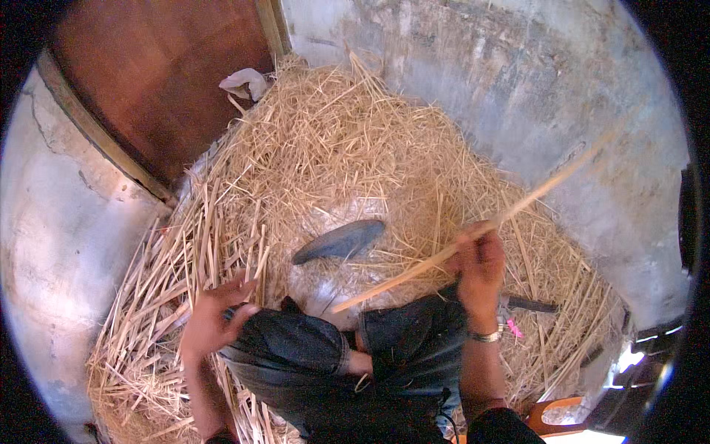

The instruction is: The person prepares bamboo strips by trimming a long stalk with a large blade and whittling it with a smaller handheld tool.

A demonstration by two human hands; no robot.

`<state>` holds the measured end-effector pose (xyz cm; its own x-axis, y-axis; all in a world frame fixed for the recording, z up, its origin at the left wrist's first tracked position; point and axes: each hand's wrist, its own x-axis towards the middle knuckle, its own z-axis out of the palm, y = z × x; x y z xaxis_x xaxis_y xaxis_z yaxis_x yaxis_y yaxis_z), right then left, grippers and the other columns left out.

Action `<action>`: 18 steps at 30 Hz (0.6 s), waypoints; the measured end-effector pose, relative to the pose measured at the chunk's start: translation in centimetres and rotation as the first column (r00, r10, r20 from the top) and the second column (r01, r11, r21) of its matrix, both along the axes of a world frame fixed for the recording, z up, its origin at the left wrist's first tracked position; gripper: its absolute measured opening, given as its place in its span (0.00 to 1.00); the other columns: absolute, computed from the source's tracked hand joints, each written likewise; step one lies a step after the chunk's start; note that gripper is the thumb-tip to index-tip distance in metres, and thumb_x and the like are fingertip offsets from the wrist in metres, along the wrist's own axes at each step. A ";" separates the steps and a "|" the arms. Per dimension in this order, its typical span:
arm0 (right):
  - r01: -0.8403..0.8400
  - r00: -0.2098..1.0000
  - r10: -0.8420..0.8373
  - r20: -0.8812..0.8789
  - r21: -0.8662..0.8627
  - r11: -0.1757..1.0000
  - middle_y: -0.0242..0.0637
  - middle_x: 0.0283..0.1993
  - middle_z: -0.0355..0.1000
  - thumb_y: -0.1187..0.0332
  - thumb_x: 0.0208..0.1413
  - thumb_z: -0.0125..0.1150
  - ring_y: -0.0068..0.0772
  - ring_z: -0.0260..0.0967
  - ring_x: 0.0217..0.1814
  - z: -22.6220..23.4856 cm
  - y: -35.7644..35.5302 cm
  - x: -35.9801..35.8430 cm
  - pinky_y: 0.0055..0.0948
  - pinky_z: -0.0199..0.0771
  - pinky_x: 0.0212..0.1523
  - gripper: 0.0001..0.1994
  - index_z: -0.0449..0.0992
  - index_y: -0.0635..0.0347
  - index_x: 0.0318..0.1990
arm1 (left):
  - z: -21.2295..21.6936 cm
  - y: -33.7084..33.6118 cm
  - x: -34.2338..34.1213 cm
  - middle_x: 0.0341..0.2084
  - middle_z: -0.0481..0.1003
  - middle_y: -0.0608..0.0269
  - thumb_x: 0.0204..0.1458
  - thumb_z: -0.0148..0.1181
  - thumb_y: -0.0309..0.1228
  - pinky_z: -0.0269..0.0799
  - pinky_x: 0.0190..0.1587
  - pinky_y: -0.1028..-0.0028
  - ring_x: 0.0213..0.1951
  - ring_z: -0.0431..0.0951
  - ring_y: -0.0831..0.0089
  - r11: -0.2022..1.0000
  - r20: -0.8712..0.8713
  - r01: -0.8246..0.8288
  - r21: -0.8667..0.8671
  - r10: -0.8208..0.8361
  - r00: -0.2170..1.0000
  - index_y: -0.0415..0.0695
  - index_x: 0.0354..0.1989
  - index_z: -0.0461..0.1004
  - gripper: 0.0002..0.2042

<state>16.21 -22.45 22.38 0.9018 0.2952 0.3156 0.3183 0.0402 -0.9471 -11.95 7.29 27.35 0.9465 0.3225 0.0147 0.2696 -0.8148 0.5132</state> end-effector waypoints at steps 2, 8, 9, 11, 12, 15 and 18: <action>-0.142 0.990 0.140 -0.031 -0.061 0.988 0.28 0.30 0.70 0.73 0.64 0.57 0.16 0.66 0.27 -1.6 2.1 -2.0 0.19 0.69 0.26 0.04 0.70 0.61 0.43 | -2.4 -3.7 4.6 0.49 0.76 0.40 0.57 0.62 0.34 0.70 0.59 0.62 0.56 0.76 0.51 0.964 0.192 0.062 -0.260 -0.011 0.981 0.39 0.57 0.73 0.21; -0.302 0.953 0.304 -0.015 -0.174 0.937 0.30 0.31 0.72 0.72 0.60 0.62 0.22 0.69 0.31 -1.9 4.1 -4.3 0.23 0.73 0.35 0.09 0.74 0.63 0.46 | -8.5 -11.0 10.9 0.25 0.76 0.63 0.68 0.46 0.35 0.71 0.26 0.78 0.23 0.75 0.79 0.515 0.151 0.160 -0.842 -0.061 0.987 0.41 0.62 0.64 0.18; -0.193 0.961 0.247 0.125 -0.335 0.922 0.31 0.33 0.73 0.72 0.59 0.64 0.24 0.70 0.34 -1.8 3.0 -3.5 0.25 0.74 0.38 0.11 0.75 0.62 0.47 | -9.3 -10.9 11.5 0.19 0.72 0.66 0.69 0.43 0.36 0.65 0.19 0.81 0.16 0.69 0.83 0.496 0.139 0.118 -0.860 0.005 0.990 0.41 0.61 0.64 0.17; -0.009 0.985 0.075 0.153 -0.390 0.921 0.36 0.39 0.74 0.68 0.56 0.66 0.29 0.72 0.39 -3.3 -0.6 -0.8 0.28 0.74 0.44 0.13 0.77 0.60 0.48 | -8.9 -10.6 12.1 0.13 0.64 0.70 0.70 0.40 0.37 0.57 0.16 0.81 0.11 0.60 0.84 0.447 0.165 0.135 -0.884 0.028 0.986 0.41 0.59 0.66 0.17; 0.126 0.983 -0.046 0.177 -0.477 0.870 0.38 0.42 0.74 0.67 0.56 0.67 0.30 0.72 0.39 -4.9 -2.7 0.5 0.28 0.74 0.44 0.14 0.77 0.60 0.48 | -9.4 -9.8 11.8 0.12 0.64 0.70 0.70 0.40 0.37 0.57 0.15 0.80 0.11 0.59 0.83 0.367 0.173 0.143 -0.919 0.050 0.984 0.40 0.59 0.66 0.17; 0.393 0.919 -0.323 0.228 -0.609 0.689 0.43 0.45 0.74 0.64 0.56 0.67 0.39 0.74 0.43 -10.0 -11.9 4.1 0.33 0.74 0.45 0.17 0.75 0.60 0.50 | -10.8 -8.4 10.8 0.11 0.62 0.69 0.70 0.38 0.38 0.54 0.14 0.79 0.09 0.57 0.81 0.214 0.163 0.140 -0.967 0.092 0.982 0.40 0.58 0.67 0.18; 0.697 0.712 -0.328 0.621 -0.680 0.226 0.50 0.50 0.74 0.54 0.58 0.63 0.54 0.74 0.45 -18.5 -24.7 5.6 0.48 0.74 0.47 0.23 0.74 0.63 0.52 | -11.4 -7.8 9.8 0.11 0.61 0.68 0.70 0.39 0.40 0.52 0.13 0.78 0.09 0.56 0.80 0.017 0.136 0.135 -0.991 0.132 0.982 0.40 0.56 0.67 0.18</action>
<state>21.77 -47.14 3.88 0.8741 0.0604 0.4820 0.1761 -0.9642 -0.1984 -2.16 -0.47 15.96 0.9709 0.1448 -0.1908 0.0866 0.5305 0.8433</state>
